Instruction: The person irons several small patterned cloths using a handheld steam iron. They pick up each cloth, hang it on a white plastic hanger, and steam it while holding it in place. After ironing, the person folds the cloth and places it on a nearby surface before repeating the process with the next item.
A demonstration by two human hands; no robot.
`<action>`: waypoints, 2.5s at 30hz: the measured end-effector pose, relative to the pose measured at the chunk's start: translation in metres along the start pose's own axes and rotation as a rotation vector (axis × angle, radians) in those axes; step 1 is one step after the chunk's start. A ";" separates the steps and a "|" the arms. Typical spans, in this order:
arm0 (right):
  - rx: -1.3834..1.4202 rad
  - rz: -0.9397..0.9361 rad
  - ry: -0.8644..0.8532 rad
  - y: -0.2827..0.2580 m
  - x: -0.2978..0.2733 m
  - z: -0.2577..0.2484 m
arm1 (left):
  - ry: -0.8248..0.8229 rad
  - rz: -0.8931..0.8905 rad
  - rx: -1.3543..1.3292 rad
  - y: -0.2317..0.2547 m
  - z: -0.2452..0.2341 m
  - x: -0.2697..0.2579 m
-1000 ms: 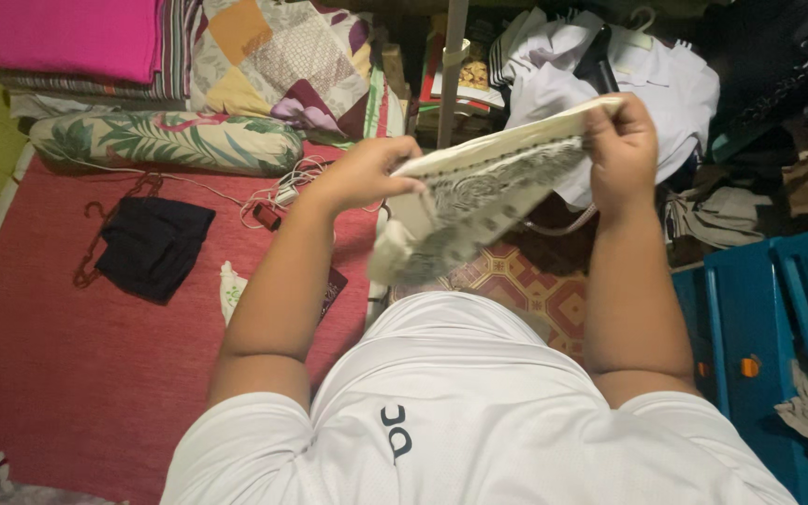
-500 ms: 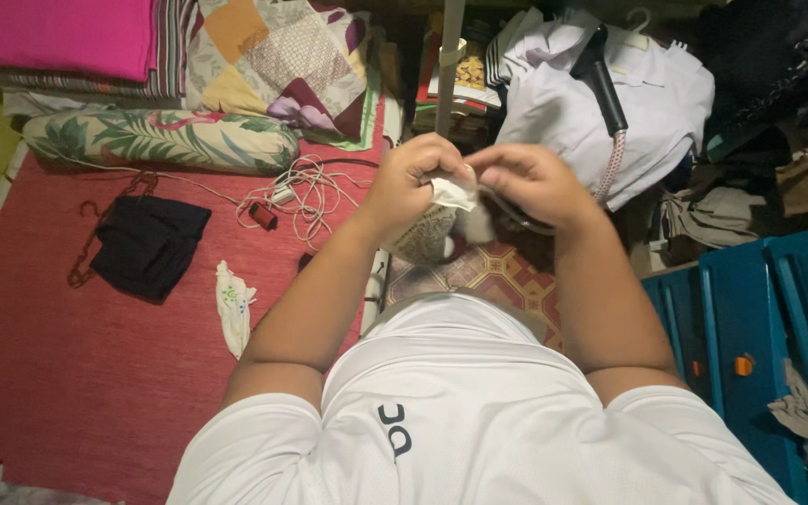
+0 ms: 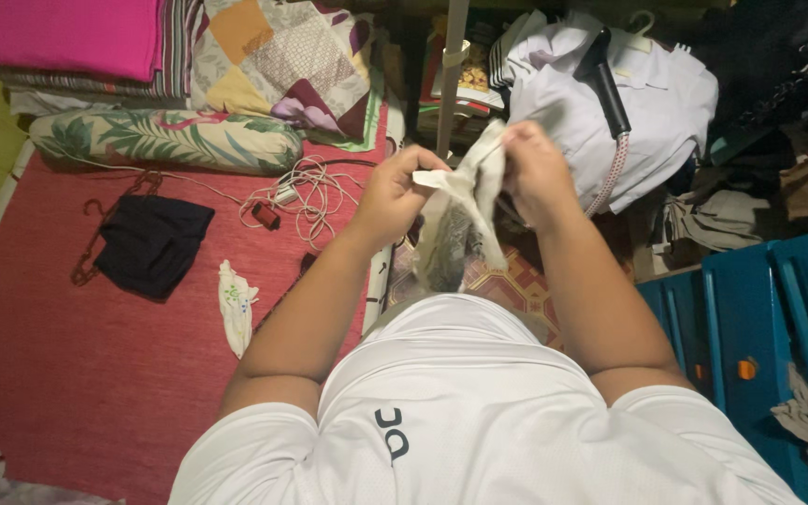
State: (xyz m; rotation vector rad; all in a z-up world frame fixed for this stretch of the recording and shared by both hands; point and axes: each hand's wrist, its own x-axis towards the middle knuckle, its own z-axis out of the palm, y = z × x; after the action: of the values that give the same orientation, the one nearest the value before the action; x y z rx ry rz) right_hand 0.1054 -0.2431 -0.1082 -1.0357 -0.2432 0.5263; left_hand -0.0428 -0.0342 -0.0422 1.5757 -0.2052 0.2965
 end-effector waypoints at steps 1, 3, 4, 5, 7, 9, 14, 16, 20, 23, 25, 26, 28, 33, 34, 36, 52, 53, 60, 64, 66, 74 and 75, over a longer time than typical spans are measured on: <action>0.016 -0.027 0.077 0.003 0.008 -0.007 | -0.050 -0.046 -0.075 -0.002 -0.002 -0.003; -0.236 -0.085 0.283 -0.011 0.030 -0.035 | -0.151 -0.138 -0.228 -0.003 -0.012 -0.016; -0.363 -0.115 0.385 -0.012 0.037 -0.047 | -0.174 -0.132 -0.187 -0.002 -0.021 -0.020; -0.307 -0.020 0.612 -0.016 0.043 -0.063 | -0.197 -0.125 -0.147 -0.001 -0.032 -0.025; -0.298 -0.014 0.909 -0.019 0.056 -0.108 | -0.165 -0.112 -0.130 -0.001 -0.060 -0.031; -0.403 -0.221 1.074 -0.021 0.066 -0.168 | 0.014 -0.097 -0.123 -0.004 -0.090 -0.031; -0.271 -0.430 1.137 -0.030 0.076 -0.210 | -0.019 -0.076 0.007 0.001 -0.112 -0.032; -0.465 -0.242 1.047 -0.033 0.066 -0.168 | -0.140 -0.020 0.154 0.009 -0.095 -0.023; -0.379 -0.209 0.253 -0.033 0.051 -0.061 | -0.357 0.456 0.494 0.020 -0.043 0.015; -0.362 -0.285 -0.094 -0.038 0.037 -0.005 | -0.297 0.332 0.351 0.016 -0.009 0.040; -0.450 -0.236 -0.170 -0.047 0.025 0.017 | -0.177 0.179 0.192 0.008 0.008 0.048; -0.428 -0.249 -0.201 -0.050 0.019 0.024 | -0.091 0.070 0.070 0.002 0.016 0.051; -0.383 -0.276 -0.263 -0.055 0.011 0.033 | -0.015 -0.028 -0.088 -0.008 0.019 0.056; -0.375 -0.302 -0.296 -0.056 -0.001 0.033 | -0.068 -0.049 -0.313 -0.027 0.017 0.063; -0.400 -0.314 -0.304 -0.056 -0.001 0.032 | -0.061 -0.048 -0.297 -0.030 0.016 0.063; -0.399 -0.320 -0.296 -0.054 -0.002 0.033 | -0.048 -0.046 -0.266 -0.036 0.014 0.063; -1.668 -0.818 -0.035 -0.161 0.002 -0.036 | 0.548 0.364 0.537 -0.023 -0.074 0.124; -1.584 -0.628 -0.178 -0.171 0.009 -0.037 | 0.562 0.342 0.511 -0.022 -0.074 0.129; -1.336 -0.474 -0.349 -0.233 0.050 -0.031 | 0.618 0.281 0.354 -0.007 -0.074 0.156; -1.142 -0.469 -0.511 -0.254 0.069 -0.037 | 0.558 0.228 0.035 -0.002 -0.071 0.168; -0.974 -0.494 -0.501 -0.253 0.084 -0.043 | 0.548 0.245 -0.001 -0.002 -0.066 0.174; -0.398 -0.520 -0.465 -0.244 0.132 -0.058 | 0.662 0.221 0.016 -0.010 -0.050 0.189; -0.367 -0.503 -0.417 -0.241 0.138 -0.059 | 0.671 0.236 0.011 -0.013 -0.050 0.190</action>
State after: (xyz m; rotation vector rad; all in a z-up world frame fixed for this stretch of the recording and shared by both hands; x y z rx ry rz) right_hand 0.3203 -0.3117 0.0641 -1.1576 -0.9718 0.2342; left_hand 0.1384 0.0266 0.0059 1.3816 0.1362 0.9868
